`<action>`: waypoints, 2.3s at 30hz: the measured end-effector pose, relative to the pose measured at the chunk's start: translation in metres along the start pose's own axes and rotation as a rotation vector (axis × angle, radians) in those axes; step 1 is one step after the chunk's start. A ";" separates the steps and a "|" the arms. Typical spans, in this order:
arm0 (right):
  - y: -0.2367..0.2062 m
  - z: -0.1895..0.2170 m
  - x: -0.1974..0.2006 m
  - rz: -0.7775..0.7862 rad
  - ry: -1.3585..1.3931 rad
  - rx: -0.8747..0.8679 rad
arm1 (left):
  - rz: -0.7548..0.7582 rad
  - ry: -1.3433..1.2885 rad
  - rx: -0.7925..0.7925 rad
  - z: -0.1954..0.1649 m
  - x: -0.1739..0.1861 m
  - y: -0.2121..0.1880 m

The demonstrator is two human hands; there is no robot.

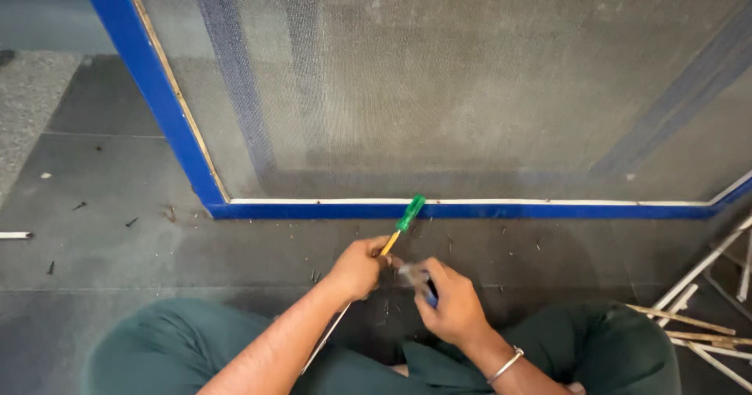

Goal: The person sits on the floor and uses a screwdriver to press a white rubber spline into the channel of a blue window screen frame, working along the bottom edge. They briefly pick up pliers, then continue pressing the spline into place along the frame.

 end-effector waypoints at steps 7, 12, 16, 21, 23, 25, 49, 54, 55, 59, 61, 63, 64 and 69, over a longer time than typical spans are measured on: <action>0.004 -0.069 -0.004 0.013 -0.282 -0.487 | -0.070 0.109 -0.003 -0.009 0.007 -0.007; 0.017 -0.099 0.009 0.124 -0.426 -0.488 | -0.243 0.377 -0.614 -0.077 0.009 -0.040; 0.036 -0.086 0.023 0.023 -0.064 -0.390 | -0.274 0.846 -0.730 -0.107 -0.003 -0.066; 0.035 -0.085 0.000 0.054 1.162 -0.800 | -0.115 0.918 -0.822 -0.131 -0.017 -0.088; 0.043 -0.094 0.005 -0.008 1.174 -0.725 | -0.154 0.926 -0.828 -0.137 -0.019 -0.087; 0.054 -0.115 0.019 -0.112 1.124 -0.685 | -0.180 0.917 -0.844 -0.139 -0.019 -0.085; 0.062 -0.058 0.036 -0.089 1.400 -0.676 | -0.416 -1.007 -0.231 -0.098 0.099 -0.026; 0.060 -0.062 0.037 -0.045 1.419 -0.659 | -0.411 -1.002 -0.218 -0.096 0.096 -0.024; 0.061 -0.060 0.038 -0.031 1.423 -0.651 | -0.407 -1.005 -0.221 -0.097 0.097 -0.025; 0.062 -0.048 0.043 -0.011 1.376 -0.615 | -0.442 -0.963 -0.174 -0.096 0.098 -0.026; 0.059 -0.046 0.041 -0.001 1.256 -0.633 | -0.450 -0.923 -0.150 -0.096 0.095 -0.027; 0.057 -0.045 0.037 0.011 1.189 -0.627 | -0.435 -0.916 -0.116 -0.095 0.089 -0.029; 0.056 -0.044 0.035 0.019 1.184 -0.612 | -0.417 -0.930 -0.096 -0.094 0.085 -0.031; 0.042 -0.070 0.019 0.037 1.080 -0.829 | -0.255 -0.957 -0.122 -0.102 0.071 -0.038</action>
Point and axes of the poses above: each hand's wrist, its own y-axis towards the middle knuckle, its own x-axis out of the back of the hand, z = x × y, the point moved 8 cm from there along y, towards the middle knuckle, and after that the axes turned 14 degrees about -z, right-handed, at the moved point
